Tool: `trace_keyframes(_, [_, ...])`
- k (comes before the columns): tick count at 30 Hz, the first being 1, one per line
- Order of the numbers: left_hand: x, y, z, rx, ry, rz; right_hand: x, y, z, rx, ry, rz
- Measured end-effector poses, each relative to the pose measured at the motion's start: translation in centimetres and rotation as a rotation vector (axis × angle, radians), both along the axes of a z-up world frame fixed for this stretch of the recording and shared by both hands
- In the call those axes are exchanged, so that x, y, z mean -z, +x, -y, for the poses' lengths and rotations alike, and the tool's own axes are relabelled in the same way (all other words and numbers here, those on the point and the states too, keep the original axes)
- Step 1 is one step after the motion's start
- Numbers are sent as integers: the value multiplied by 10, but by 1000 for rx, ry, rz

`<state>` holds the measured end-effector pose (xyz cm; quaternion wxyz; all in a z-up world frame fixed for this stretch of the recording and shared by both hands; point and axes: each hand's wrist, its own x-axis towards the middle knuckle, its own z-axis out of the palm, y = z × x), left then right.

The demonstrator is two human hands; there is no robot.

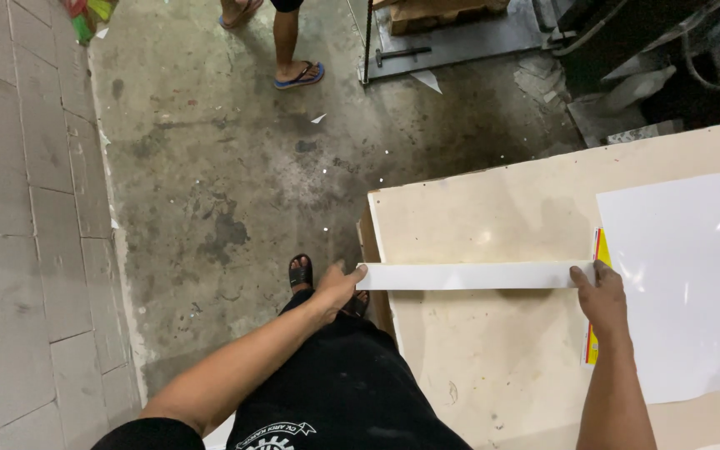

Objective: Folding strips of printed labels at a printing station.

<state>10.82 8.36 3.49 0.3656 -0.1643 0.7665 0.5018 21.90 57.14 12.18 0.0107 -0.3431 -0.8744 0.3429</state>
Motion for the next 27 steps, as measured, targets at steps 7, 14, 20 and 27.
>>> trace_keyframes(7, [-32,4,-21,0,100,8,3,-6,-19,137,1,180])
trace_keyframes(14, [-14,-3,-22,-32,60,66,29,-3,-63,146,-202,362])
trace_keyframes(20, [-25,-7,-29,-45,16,205,8,-9,-56,154,-202,377])
trace_keyframes(27, [1,1,-31,-5,-41,57,7,-13,-56,203,-266,335])
